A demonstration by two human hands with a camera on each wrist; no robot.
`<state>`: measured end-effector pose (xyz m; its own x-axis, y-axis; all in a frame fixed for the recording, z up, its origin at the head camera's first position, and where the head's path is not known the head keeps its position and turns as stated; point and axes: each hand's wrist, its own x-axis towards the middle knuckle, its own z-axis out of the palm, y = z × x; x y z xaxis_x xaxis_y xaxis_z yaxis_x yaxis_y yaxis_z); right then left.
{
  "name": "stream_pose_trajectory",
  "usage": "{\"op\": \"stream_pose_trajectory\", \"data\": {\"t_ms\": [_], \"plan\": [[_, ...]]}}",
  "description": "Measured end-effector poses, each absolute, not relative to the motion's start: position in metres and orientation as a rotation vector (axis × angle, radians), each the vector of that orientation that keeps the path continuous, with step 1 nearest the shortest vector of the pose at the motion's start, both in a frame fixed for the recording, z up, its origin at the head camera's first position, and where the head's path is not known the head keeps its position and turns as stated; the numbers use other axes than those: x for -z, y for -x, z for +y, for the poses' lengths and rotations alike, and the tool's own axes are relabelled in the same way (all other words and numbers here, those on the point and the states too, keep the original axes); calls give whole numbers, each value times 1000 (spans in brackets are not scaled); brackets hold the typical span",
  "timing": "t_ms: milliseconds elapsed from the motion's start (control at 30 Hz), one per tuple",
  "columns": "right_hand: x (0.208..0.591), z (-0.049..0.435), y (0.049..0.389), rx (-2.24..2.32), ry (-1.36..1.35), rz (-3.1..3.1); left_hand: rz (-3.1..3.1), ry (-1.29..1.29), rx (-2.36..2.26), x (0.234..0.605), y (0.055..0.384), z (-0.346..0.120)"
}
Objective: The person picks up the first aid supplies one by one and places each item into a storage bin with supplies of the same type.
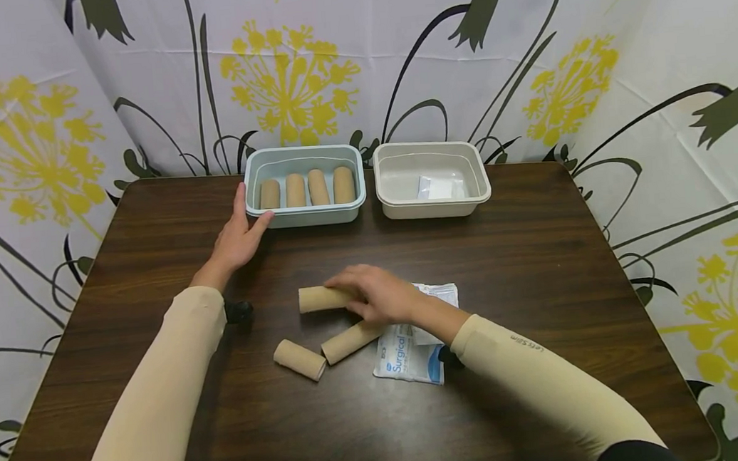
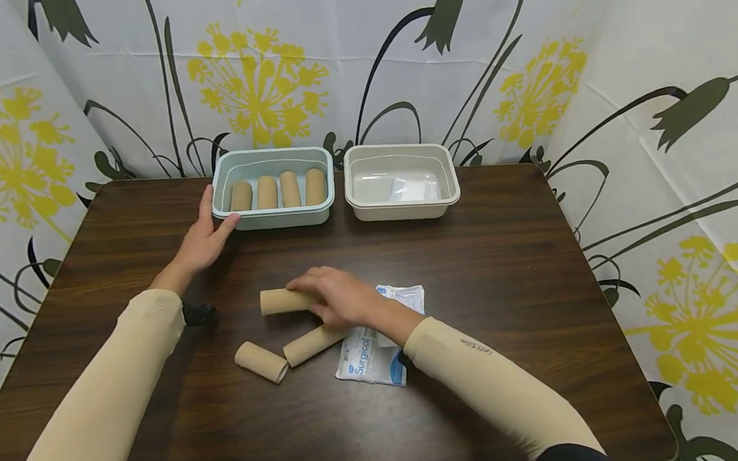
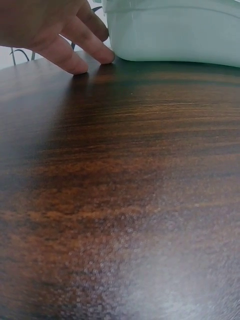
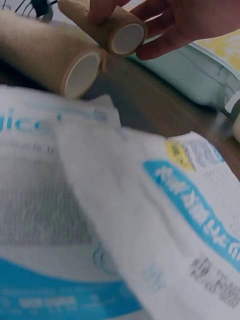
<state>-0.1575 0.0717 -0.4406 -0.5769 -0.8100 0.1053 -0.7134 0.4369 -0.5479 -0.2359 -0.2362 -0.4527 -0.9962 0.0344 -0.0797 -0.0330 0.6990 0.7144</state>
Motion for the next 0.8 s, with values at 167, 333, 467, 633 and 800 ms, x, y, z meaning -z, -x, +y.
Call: {"op": "stream_pose_trajectory", "data": {"t_ms": [167, 333, 467, 633, 800], "plan": [[432, 72, 163, 1162, 1149, 2461, 2813, 4, -1187, 453, 236, -236], [426, 71, 176, 1465, 890, 2391, 2817, 3, -1184, 454, 236, -236], [419, 71, 187, 1665, 667, 2290, 2822, -9, -1182, 455, 236, -237], [415, 72, 202, 1894, 309, 2093, 2821, -20, -1184, 455, 237, -237], [413, 71, 216, 2030, 81, 1985, 2819, -10, -1185, 455, 237, -238]]}}
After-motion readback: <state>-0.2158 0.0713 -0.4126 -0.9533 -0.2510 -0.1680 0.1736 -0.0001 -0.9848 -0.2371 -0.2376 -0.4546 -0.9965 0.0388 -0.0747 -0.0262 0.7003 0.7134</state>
